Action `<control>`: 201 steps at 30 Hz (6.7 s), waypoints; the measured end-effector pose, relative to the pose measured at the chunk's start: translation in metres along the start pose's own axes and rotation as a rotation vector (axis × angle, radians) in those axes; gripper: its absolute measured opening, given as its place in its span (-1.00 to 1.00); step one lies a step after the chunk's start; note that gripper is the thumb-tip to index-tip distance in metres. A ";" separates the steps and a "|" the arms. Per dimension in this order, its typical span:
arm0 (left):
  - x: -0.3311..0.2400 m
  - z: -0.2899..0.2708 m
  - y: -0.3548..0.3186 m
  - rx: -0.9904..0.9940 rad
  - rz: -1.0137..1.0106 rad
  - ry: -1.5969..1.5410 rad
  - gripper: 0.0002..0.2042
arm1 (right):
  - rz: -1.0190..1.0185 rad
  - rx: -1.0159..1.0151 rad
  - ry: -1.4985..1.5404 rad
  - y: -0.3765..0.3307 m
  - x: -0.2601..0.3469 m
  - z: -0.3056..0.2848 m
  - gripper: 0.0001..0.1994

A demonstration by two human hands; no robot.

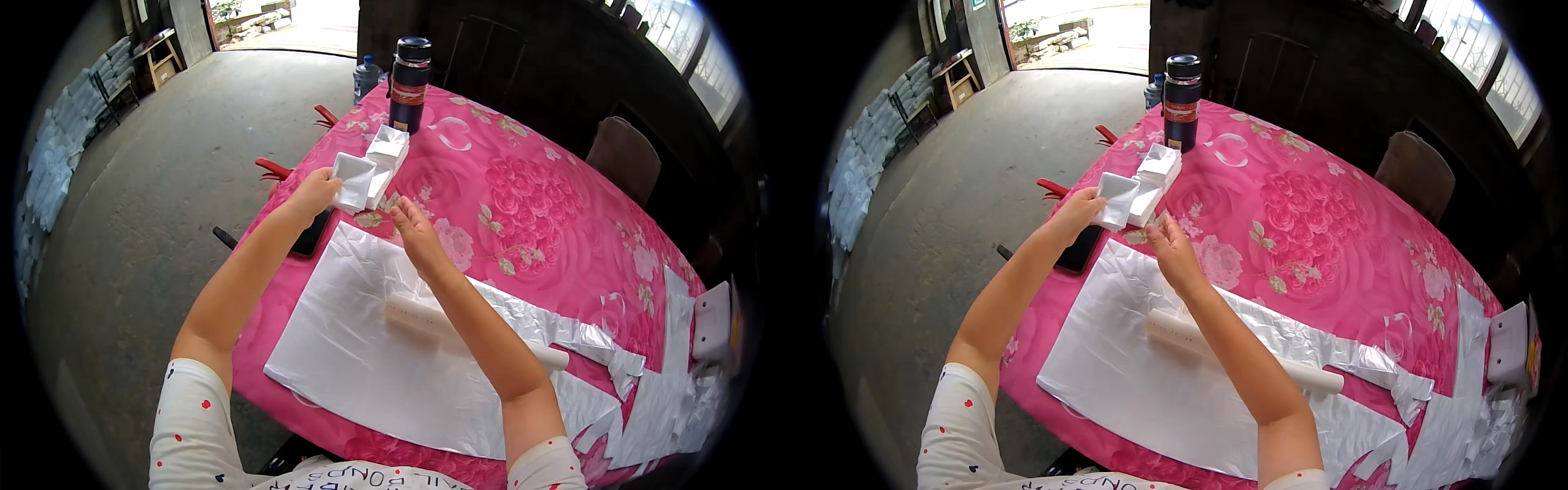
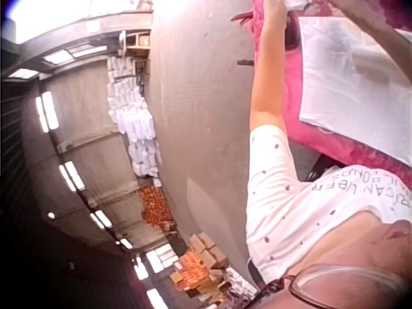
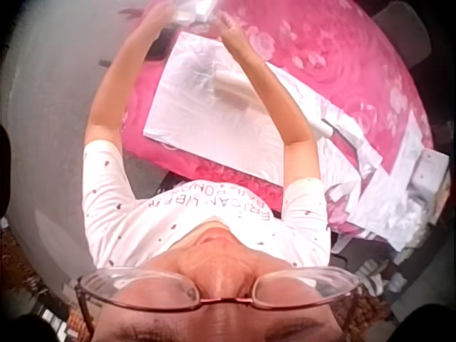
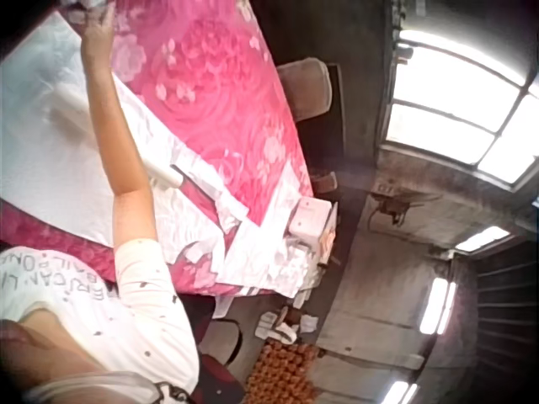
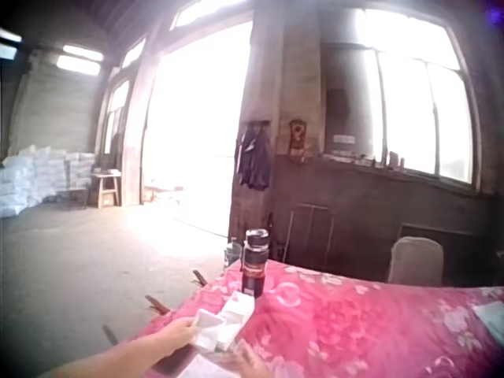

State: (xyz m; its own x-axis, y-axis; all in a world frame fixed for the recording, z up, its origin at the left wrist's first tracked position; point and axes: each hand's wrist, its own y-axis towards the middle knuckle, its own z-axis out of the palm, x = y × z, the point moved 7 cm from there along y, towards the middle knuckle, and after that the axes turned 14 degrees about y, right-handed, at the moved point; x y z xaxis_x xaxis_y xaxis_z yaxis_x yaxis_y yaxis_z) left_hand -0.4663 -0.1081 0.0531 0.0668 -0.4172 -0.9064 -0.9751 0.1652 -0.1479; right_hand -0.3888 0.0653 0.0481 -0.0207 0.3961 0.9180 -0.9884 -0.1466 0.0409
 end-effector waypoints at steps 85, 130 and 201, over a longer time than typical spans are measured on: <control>0.008 -0.009 -0.015 -0.181 0.422 0.881 -0.40 | 0.119 0.169 -0.404 0.082 0.000 -0.016 -0.82; 0.075 0.028 -0.206 -0.029 -0.297 -0.859 -0.72 | -0.125 -0.024 -0.809 0.032 -0.035 0.062 -0.61; 0.020 0.032 0.080 -0.070 -0.022 0.314 -0.63 | 0.117 -0.151 0.274 0.093 -0.066 0.009 -0.29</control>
State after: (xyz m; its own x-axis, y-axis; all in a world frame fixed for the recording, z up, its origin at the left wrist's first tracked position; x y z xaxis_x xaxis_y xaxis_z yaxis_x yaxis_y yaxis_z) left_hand -0.5359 -0.0747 0.0102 0.0301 -0.6773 -0.7351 -0.9870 0.0960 -0.1289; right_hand -0.4776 0.0172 -0.0051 -0.1553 0.6165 0.7719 -0.9876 -0.0781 -0.1363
